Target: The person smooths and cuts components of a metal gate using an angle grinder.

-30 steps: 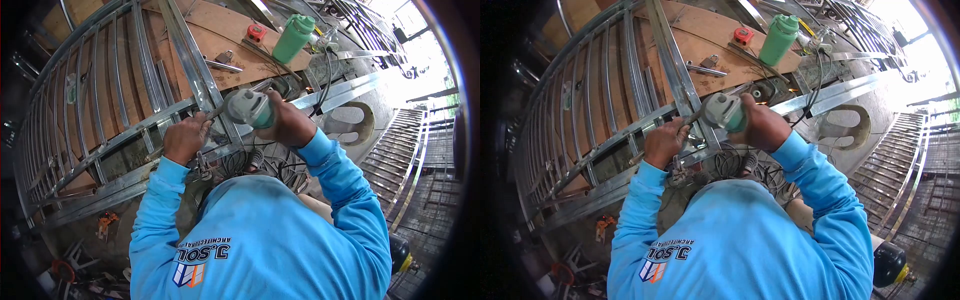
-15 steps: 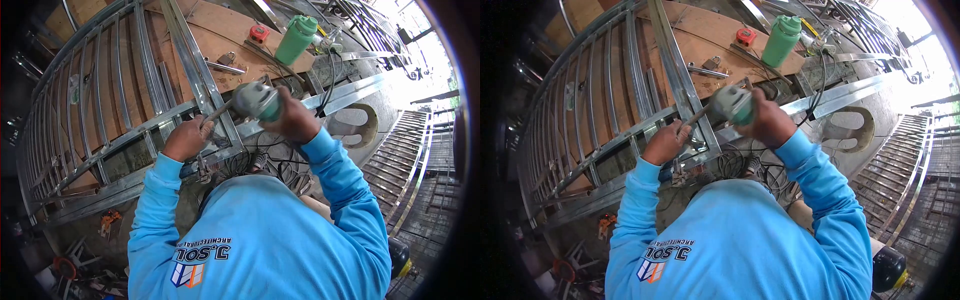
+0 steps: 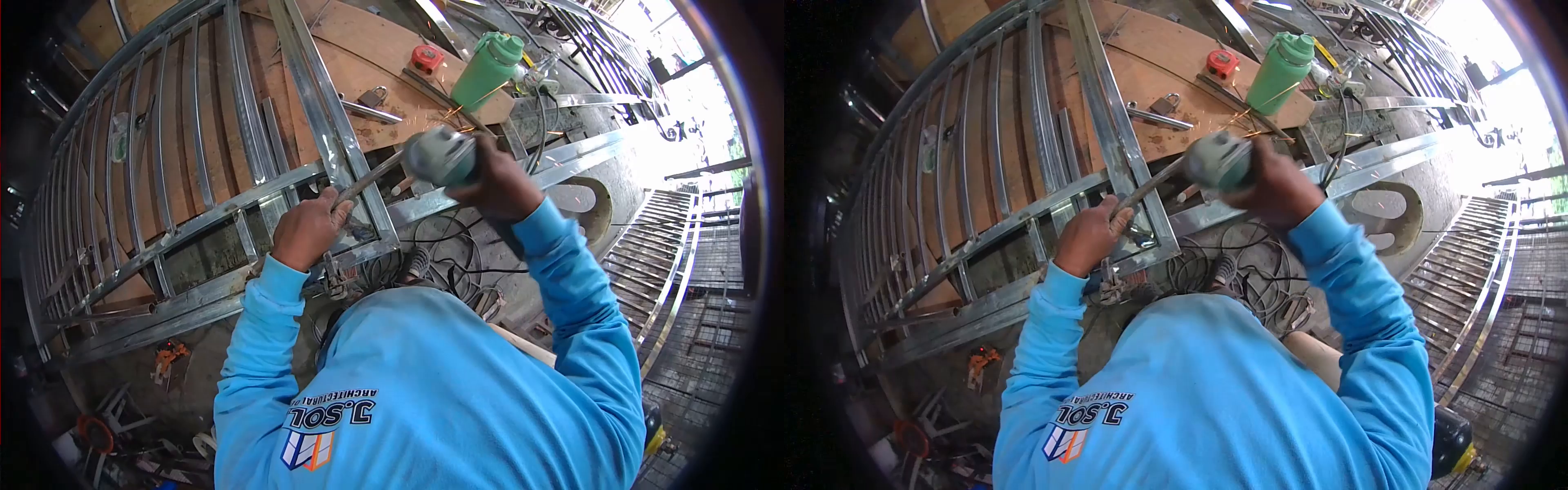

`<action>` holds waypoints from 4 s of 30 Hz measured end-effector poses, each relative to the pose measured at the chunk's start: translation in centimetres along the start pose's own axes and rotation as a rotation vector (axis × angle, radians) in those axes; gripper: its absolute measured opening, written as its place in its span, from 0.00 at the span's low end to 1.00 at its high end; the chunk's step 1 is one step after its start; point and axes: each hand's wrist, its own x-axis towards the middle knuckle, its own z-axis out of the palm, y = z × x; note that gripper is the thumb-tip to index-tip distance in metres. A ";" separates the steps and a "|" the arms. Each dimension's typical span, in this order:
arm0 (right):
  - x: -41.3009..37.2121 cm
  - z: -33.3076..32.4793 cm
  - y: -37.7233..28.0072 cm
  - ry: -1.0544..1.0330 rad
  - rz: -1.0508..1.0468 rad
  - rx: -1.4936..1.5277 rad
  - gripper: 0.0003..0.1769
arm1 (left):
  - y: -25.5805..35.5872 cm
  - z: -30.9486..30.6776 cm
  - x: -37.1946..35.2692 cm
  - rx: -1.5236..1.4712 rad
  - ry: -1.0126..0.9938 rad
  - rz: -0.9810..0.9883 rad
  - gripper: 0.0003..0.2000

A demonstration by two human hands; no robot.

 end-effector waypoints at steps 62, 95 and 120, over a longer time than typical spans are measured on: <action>-3.2 3.9 2.8 0.193 0.251 0.084 0.51 | 1.9 -0.3 -0.1 0.144 0.048 -0.091 0.18; -5.4 5.0 1.1 0.248 0.268 0.105 0.50 | -0.5 1.9 -0.1 0.424 0.337 0.191 0.14; -5.2 4.1 3.0 0.217 0.382 0.115 0.50 | -4.2 3.2 0.3 0.428 0.383 0.323 0.14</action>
